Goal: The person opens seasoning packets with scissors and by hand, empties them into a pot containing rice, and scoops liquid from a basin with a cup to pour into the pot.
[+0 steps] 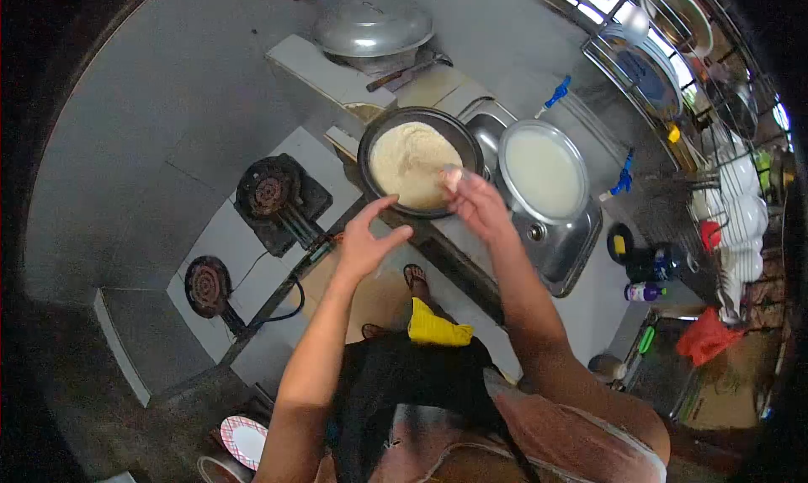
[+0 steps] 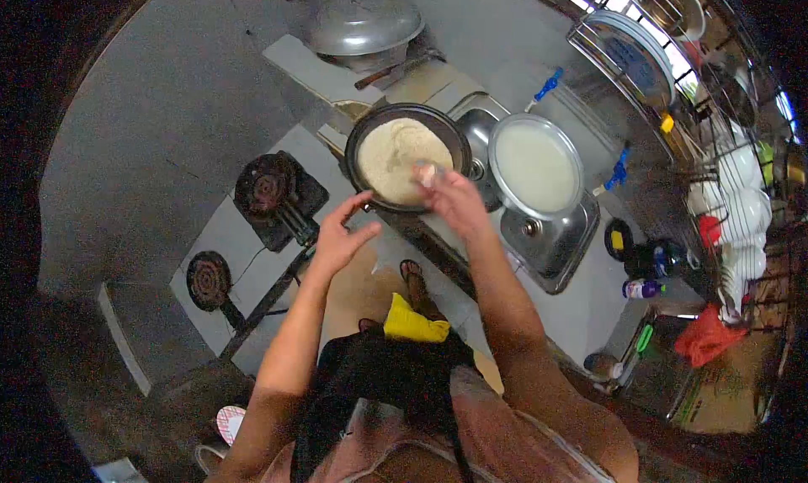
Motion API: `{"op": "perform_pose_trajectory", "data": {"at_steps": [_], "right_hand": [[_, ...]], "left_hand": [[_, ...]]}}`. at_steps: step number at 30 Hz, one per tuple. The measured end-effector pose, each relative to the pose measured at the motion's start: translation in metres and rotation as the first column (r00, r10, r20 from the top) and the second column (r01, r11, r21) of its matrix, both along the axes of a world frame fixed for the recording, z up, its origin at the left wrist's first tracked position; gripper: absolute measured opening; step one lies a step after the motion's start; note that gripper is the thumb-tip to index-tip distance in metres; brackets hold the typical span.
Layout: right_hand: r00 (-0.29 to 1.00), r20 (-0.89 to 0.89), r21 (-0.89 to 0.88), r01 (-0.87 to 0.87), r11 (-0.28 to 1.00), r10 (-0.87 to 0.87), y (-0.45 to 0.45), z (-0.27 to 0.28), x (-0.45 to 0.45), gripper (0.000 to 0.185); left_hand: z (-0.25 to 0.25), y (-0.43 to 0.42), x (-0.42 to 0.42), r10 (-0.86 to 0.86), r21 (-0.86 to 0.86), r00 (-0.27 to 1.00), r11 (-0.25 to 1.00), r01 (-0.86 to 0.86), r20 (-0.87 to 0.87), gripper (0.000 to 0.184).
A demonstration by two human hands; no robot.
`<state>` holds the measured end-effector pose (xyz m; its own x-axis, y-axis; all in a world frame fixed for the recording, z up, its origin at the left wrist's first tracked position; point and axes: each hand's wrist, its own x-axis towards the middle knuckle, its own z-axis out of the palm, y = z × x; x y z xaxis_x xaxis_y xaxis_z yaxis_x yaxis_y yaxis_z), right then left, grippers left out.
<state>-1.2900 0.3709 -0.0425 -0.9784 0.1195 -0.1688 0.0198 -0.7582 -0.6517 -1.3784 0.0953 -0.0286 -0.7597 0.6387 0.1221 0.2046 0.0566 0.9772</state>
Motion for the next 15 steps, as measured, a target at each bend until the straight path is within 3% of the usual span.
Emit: {"op": "perform_pose_trajectory", "data": {"at_steps": [1, 2, 3, 4, 5, 6, 8, 9, 11, 13, 15], "right_hand": [[0.991, 0.107, 0.328, 0.043, 0.944, -0.082, 0.023, 0.004, -0.018, 0.038], [0.965, 0.179, 0.620, 0.041, 0.783, -0.193, 0.042, 0.005, -0.036, 0.034], [0.965, 0.184, 0.612, 0.037, 0.790, -0.187, 0.055, 0.002, -0.056, 0.034], [0.969, 0.133, 0.898, -0.028, 0.439, -0.209, 0.065, -0.002, -0.076, 0.029], [0.976, 0.076, 0.997, -0.078, -0.004, -0.204, 0.073, -0.006, -0.094, 0.025], [0.976, 0.081, 0.997, -0.081, 0.007, -0.202, 0.079, -0.013, -0.111, 0.025], [0.991, 0.130, 0.918, -0.134, -0.373, -0.036, 0.084, -0.032, -0.142, 0.019], [0.990, 0.137, 0.921, -0.140, -0.363, -0.035, 0.088, -0.042, -0.156, 0.019], [0.984, 0.154, 0.868, -0.090, -0.489, 0.092, 0.094, -0.056, -0.179, 0.018], [0.975, 0.174, 0.842, -0.074, -0.534, 0.138, 0.098, -0.052, -0.192, 0.018], [0.964, 0.192, 0.815, -0.052, -0.577, 0.184, 0.099, -0.044, -0.202, 0.018]], "left_hand": [[-0.008, 0.007, -0.013, -0.008, -0.084, 1.000, 0.996, 0.010, 0.019, 0.065], [-0.001, 0.013, -0.020, 0.048, -0.150, 0.998, 0.987, -0.052, -0.030, 0.050], [-0.003, 0.022, -0.029, 0.051, -0.161, 0.998, 0.985, -0.055, -0.028, 0.050], [-0.010, 0.030, -0.042, 0.081, -0.210, 0.997, 0.974, -0.080, -0.007, 0.046], [-0.021, 0.041, -0.055, 0.110, -0.260, 0.994, 0.960, -0.104, 0.011, 0.043], [-0.034, 0.052, -0.068, 0.136, -0.240, 0.991, 0.962, -0.134, -0.007, 0.038], [-0.034, 0.079, -0.097, 0.127, -0.326, 0.991, 0.936, -0.134, -0.043, 0.039], [-0.034, 0.093, -0.112, 0.112, -0.399, 0.990, 0.907, -0.135, -0.080, 0.039], [-0.046, 0.123, -0.137, 0.109, -0.382, 0.983, 0.910, -0.157, -0.145, 0.040], [-0.058, 0.151, -0.161, 0.028, -0.406, 0.933, 0.895, -0.183, -0.360, 0.039], [-0.070, 0.174, -0.179, 0.014, -0.430, 0.938, 0.886, -0.172, -0.347, 0.040]]}}
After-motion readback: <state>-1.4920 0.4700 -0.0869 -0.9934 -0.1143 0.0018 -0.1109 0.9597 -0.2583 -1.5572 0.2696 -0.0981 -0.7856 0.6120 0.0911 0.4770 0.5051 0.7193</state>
